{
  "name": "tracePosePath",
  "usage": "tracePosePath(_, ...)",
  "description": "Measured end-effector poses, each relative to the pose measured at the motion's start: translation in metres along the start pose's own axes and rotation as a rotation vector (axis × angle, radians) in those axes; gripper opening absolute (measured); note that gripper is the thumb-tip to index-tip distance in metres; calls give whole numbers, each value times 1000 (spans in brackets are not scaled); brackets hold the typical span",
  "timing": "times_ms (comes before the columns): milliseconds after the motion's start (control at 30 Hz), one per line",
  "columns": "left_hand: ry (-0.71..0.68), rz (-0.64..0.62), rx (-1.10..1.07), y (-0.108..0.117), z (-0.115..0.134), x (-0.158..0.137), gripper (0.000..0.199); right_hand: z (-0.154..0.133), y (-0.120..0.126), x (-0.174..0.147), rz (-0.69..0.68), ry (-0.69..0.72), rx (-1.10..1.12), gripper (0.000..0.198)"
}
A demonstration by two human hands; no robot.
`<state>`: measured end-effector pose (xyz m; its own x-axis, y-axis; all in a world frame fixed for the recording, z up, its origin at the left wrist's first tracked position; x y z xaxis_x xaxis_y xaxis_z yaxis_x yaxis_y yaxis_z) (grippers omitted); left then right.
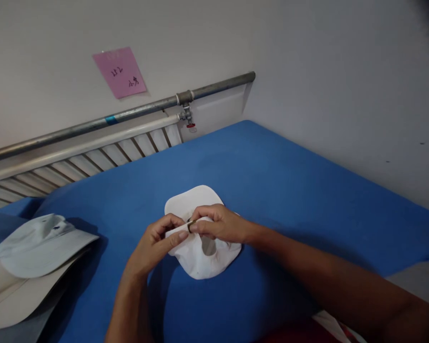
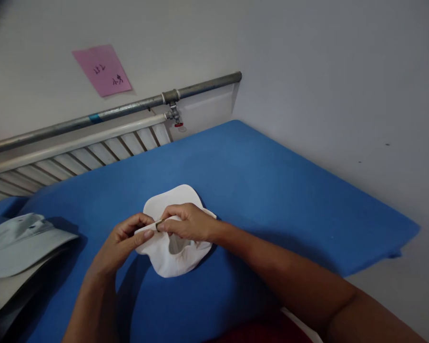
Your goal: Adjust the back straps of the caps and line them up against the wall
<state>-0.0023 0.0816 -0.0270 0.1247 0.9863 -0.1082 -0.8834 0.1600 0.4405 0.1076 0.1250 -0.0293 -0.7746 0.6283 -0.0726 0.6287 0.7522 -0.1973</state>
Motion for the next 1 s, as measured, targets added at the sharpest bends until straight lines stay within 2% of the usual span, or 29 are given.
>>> tracePosePath(100,-19,23,12,5,0,-1,18,-16,2,-4,-33,76,-39,16)
tracePosePath(233,-21,80,-92,15,-8,-4,18,-31,18,-7,-69,125,149,21)
tracePosePath(333,-30,81,-176,16,-10,-6,19,-38,27,-9,-90,162,188,19)
tracePosePath(567,-80,127,-362,19,-1,-9,20,-45,35,-13,-8,210,145,13)
tracePosePath(667,-168,188,-452,29,8,-14,22,-46,54,-10,78,263,70,9)
tracePosePath(800,-260,293,-624,46,16,-24,23,-44,79,-2,163,349,-210,28)
tracePosePath(900,-303,395,-722,58,20,-31,33,-35,70,4,57,381,-490,40)
tracePosePath(1000,-333,473,-797,68,19,-35,42,-26,52,5,-50,394,-604,35)
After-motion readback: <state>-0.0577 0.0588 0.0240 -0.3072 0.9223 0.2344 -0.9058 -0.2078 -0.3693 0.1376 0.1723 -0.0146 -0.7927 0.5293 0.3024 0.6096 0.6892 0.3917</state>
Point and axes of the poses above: each hand's wrist, its own x-axis towards the middle knuckle, its own y-axis out of the back of the hand, z = x × y, the point moved 9 cm from there along x, towards the middle knuckle, and after that the axes turned 13 degrees about x, right-handed, at the moved point
